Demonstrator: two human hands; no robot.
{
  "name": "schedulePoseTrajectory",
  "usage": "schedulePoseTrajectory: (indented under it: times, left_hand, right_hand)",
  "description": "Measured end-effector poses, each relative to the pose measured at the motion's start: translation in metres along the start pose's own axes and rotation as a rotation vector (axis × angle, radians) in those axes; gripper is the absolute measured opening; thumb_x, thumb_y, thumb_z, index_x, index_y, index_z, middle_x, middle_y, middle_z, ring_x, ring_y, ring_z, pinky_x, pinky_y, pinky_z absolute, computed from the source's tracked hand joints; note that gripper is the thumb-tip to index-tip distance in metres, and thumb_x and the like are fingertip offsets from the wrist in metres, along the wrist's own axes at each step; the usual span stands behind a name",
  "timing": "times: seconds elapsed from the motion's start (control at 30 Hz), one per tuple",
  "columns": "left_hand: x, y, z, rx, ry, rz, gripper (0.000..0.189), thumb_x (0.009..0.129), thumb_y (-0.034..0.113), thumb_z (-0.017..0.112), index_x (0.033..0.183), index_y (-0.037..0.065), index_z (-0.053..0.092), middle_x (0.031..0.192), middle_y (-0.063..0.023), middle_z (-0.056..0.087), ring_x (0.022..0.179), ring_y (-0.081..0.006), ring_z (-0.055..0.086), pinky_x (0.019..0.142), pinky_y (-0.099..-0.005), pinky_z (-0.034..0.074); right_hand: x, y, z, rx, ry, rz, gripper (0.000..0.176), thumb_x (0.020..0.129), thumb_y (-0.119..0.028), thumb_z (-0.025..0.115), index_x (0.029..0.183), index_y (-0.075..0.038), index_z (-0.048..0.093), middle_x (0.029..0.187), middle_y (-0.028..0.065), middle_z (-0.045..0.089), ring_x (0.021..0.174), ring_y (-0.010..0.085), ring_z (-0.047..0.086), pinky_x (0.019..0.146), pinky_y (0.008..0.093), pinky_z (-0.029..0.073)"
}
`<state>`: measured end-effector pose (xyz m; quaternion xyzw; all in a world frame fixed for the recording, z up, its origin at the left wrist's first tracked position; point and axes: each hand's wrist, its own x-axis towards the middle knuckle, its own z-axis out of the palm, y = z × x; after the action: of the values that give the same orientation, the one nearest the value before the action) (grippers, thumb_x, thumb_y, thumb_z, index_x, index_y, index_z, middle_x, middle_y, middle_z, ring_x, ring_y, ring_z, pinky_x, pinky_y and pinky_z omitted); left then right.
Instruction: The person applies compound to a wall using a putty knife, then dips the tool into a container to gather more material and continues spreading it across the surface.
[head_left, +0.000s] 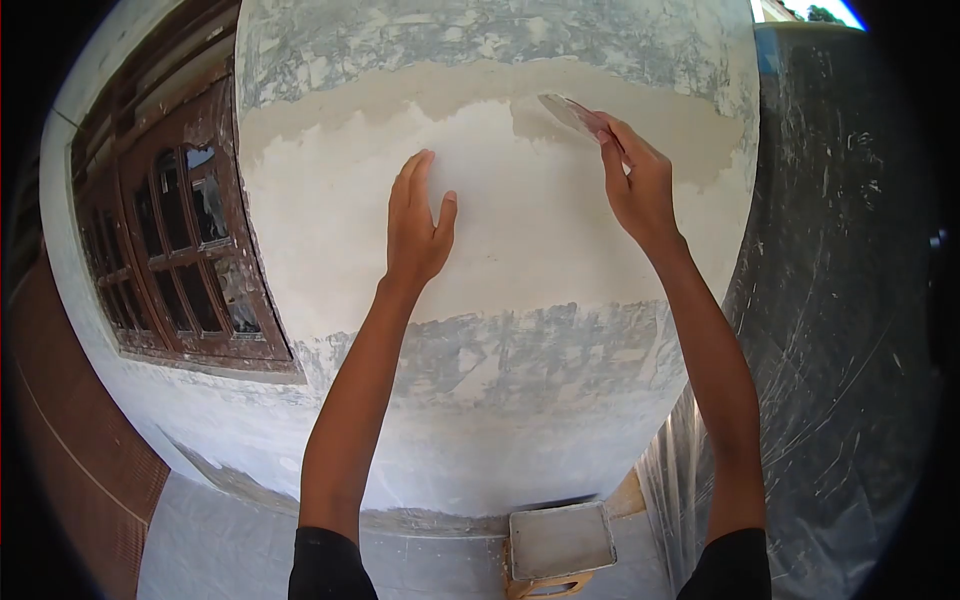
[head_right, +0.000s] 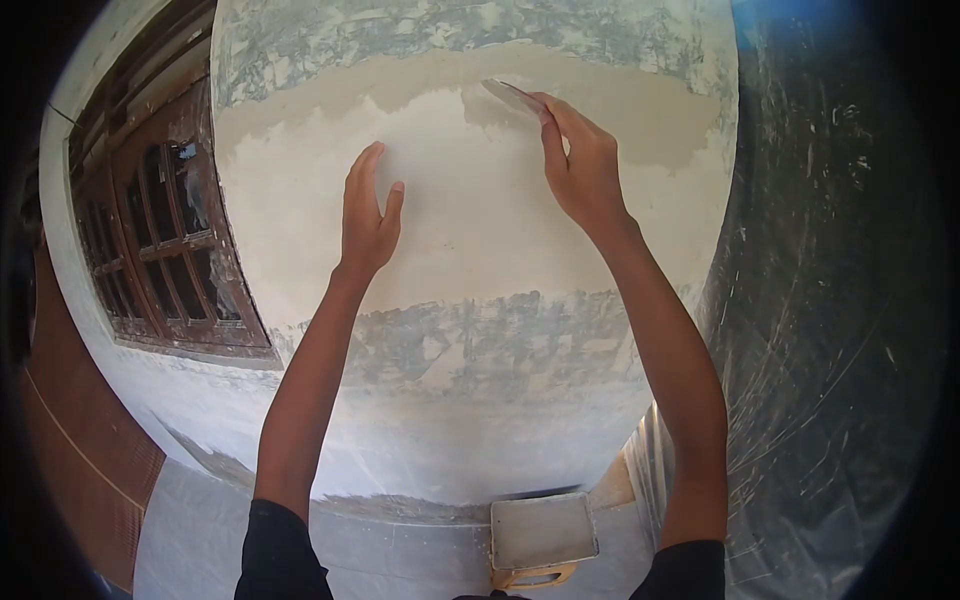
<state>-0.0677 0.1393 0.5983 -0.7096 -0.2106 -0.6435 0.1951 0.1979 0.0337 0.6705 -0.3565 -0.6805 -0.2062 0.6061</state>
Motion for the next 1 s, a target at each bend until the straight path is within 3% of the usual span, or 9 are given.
schedulePoseTrajectory:
  times: [0.07, 0.2, 0.23, 0.53, 1.0]
  left_hand:
    - [0.011, -0.003, 0.002, 0.012, 0.012, 0.023, 0.056, 0.100, 0.014, 0.058, 0.151, 0.000, 0.041, 0.153, -0.0201, 0.046, 0.145, -0.0379, 0.041, 0.121, -0.0473, 0.032]
    - [0.019, -0.015, 0.009, 0.047, 0.040, 0.109, 0.056, 0.097, 0.013, 0.059, 0.149, 0.000, 0.044, 0.153, -0.0181, 0.047, 0.145, -0.0375, 0.042, 0.124, -0.0515, 0.028]
    - [0.019, -0.017, 0.010, 0.036, 0.041, 0.110, 0.056, 0.097, 0.013, 0.059, 0.149, 0.000, 0.044, 0.153, -0.0181, 0.047, 0.145, -0.0375, 0.042, 0.124, -0.0515, 0.028]
    - [0.028, -0.042, 0.018, -0.040, 0.093, 0.182, 0.053, 0.095, 0.014, 0.060, 0.146, 0.002, 0.048, 0.151, -0.0148, 0.050, 0.147, -0.0347, 0.042, 0.124, -0.0568, 0.023]
    - [0.025, -0.046, 0.019, -0.095, 0.117, 0.228, 0.053, 0.094, 0.012, 0.061, 0.146, 0.006, 0.048, 0.151, -0.0126, 0.052, 0.146, -0.0324, 0.044, 0.125, -0.0564, 0.021]
  right_hand:
    - [0.001, 0.009, 0.014, -0.114, 0.119, -0.318, 0.031, 0.102, -0.002, 0.055, 0.132, -0.003, 0.065, 0.119, 0.0196, 0.072, 0.107, 0.0341, 0.071, 0.088, 0.0420, 0.058]
    - [-0.009, 0.021, 0.037, -0.325, 0.215, -0.566, 0.038, 0.095, 0.006, 0.063, 0.132, -0.002, 0.065, 0.126, 0.0156, 0.071, 0.117, 0.0350, 0.068, 0.096, 0.0437, 0.058]
    - [-0.015, 0.023, 0.042, -0.361, 0.192, -0.563, 0.042, 0.092, 0.008, 0.065, 0.133, -0.001, 0.064, 0.130, 0.0148, 0.069, 0.122, 0.0361, 0.066, 0.101, 0.0452, 0.057]
    - [-0.032, 0.037, 0.067, -0.631, 0.085, -0.550, 0.046, 0.093, 0.002, 0.067, 0.139, -0.004, 0.063, 0.140, 0.0160, 0.064, 0.133, 0.0376, 0.059, 0.110, 0.0489, 0.051]
    - [-0.030, 0.028, 0.053, -0.782, -0.160, -0.427, 0.041, 0.090, -0.008, 0.075, 0.130, -0.008, 0.068, 0.137, 0.0136, 0.067, 0.121, 0.0337, 0.068, 0.100, 0.0389, 0.060]
